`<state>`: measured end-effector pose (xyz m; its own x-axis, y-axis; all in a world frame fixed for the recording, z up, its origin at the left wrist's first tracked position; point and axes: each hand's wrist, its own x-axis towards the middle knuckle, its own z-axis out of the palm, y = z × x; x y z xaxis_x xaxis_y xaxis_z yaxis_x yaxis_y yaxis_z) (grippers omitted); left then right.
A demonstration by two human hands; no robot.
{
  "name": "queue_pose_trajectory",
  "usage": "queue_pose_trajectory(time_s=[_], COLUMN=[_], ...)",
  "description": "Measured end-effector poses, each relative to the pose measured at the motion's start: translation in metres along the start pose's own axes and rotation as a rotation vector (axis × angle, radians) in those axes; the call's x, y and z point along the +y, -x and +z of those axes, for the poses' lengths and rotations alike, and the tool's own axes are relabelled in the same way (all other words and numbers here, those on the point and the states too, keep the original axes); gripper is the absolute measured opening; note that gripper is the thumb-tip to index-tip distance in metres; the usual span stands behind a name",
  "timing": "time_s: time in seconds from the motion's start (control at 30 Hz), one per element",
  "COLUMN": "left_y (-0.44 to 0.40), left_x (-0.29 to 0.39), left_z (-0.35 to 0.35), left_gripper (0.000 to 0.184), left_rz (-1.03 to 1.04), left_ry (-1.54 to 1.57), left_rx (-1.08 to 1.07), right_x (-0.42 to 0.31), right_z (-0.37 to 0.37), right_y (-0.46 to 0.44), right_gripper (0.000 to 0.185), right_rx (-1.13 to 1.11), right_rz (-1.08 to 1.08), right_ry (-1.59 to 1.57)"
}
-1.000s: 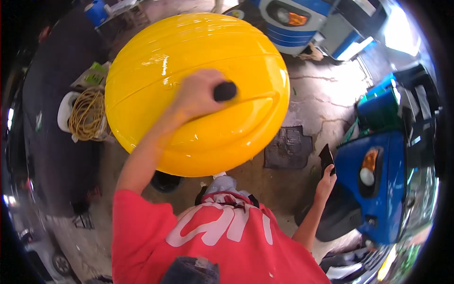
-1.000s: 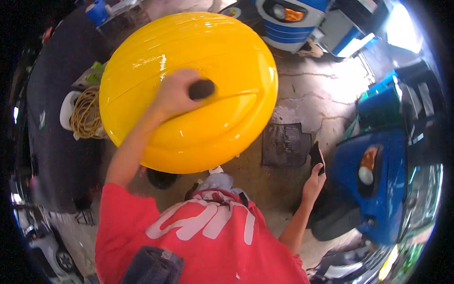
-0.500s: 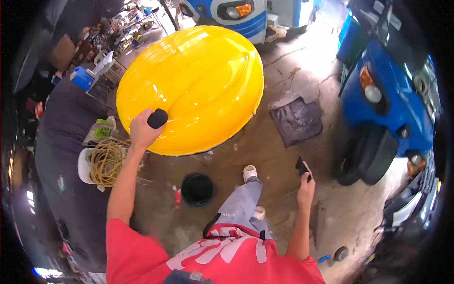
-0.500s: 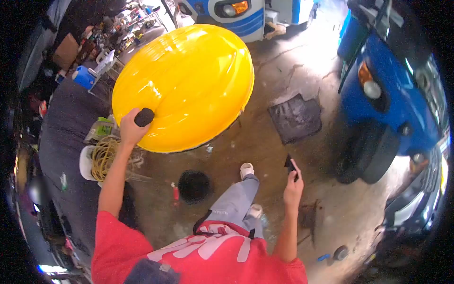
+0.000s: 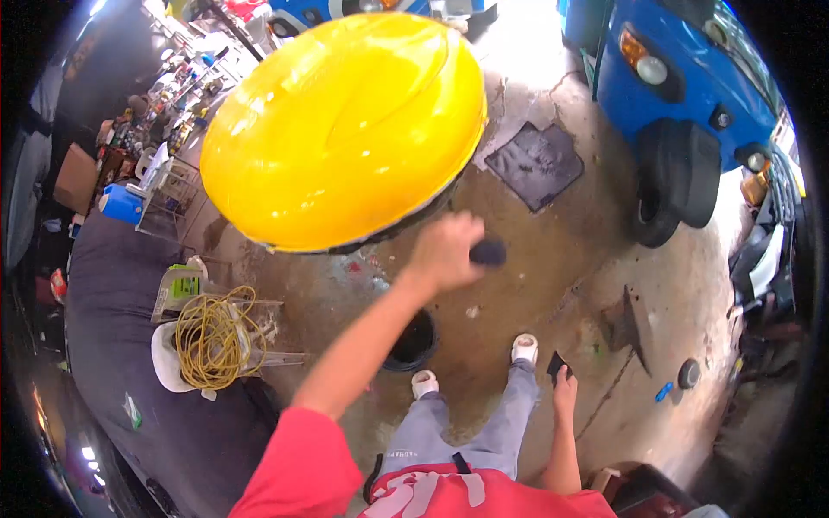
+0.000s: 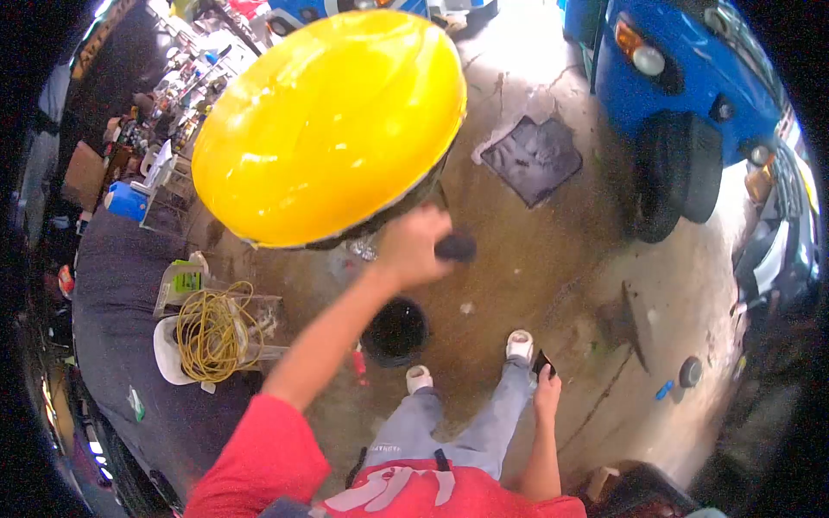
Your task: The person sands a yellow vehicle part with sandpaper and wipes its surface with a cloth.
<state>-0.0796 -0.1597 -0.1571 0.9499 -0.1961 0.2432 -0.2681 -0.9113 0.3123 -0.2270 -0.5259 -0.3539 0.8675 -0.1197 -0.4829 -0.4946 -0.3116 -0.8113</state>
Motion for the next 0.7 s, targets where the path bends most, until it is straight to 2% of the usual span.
queue_pose_trajectory(time_s=[0.07, 0.13, 0.2, 0.23, 0.27, 0.3, 0.33, 0.4, 0.47, 0.53, 0.6, 0.63, 0.7], left_y=[0.111, 0.211, 0.301, 0.342, 0.352, 0.37, 0.398, 0.439, 0.476, 0.46, 0.469, 0.47, 0.467], left_x=[-0.012, -0.046, -0.09, -0.116, -0.122, -0.138, -0.162, -0.201, -0.241, -0.248, -0.275, -0.287, -0.303], left_z=[0.066, 0.127, 0.197, 0.234, 0.237, 0.257, 0.288, 0.347, 0.4, 0.407, 0.445, 0.465, 0.508], left_gripper=[0.041, 0.052, 0.061, 0.065, 0.073, 0.077, 0.077, 0.073, 0.068, 0.052, 0.057, 0.057, 0.071], left_rz=[-0.263, -0.618, -0.887, -1.01, -1.2, -1.269, -1.228, -1.285, -1.23, -1.2, -1.102, -1.11, -1.012], left_ry=[0.177, 0.333, 0.317, 0.313, 0.427, 0.375, 0.374, 0.348, 0.415, 0.294, 0.172, 0.173, 0.099], left_rx=[-0.161, -0.324, -0.296, -0.263, -0.252, -0.215, -0.136, -0.118, -0.205, -0.516, -0.713, -0.721, -0.735], right_x=[0.06, 0.124, 0.153, 0.154, 0.158, 0.173, 0.189, 0.221, 0.251, 0.286, 0.308, 0.315, 0.249], right_z=[0.034, 0.081, 0.139, 0.166, 0.188, 0.206, 0.224, 0.26, 0.284, 0.297, 0.3, 0.299, 0.298], right_y=[0.018, 0.033, 0.063, 0.074, 0.084, 0.088, 0.089, 0.092, 0.09, 0.095, 0.085, 0.078, 0.048], right_gripper=[0.05, 0.055, 0.06, 0.056, 0.053, 0.053, 0.053, 0.055, 0.059, 0.059, 0.059, 0.055, 0.054], right_rx=[0.034, -0.006, -0.035, -0.066, -0.096, -0.162, -0.229, -0.198, -0.188, -0.125, -0.18, -0.23, -0.266], right_rz=[0.001, 0.327, 0.201, 0.256, 0.316, 0.394, 0.464, 0.486, 0.518, 0.636, 0.645, 0.707, 0.704], right_ry=[-0.069, -0.054, -0.01, 0.01, 0.024, 0.046, 0.063, 0.021, -0.07, -0.019, -0.029, 0.045, 0.088])
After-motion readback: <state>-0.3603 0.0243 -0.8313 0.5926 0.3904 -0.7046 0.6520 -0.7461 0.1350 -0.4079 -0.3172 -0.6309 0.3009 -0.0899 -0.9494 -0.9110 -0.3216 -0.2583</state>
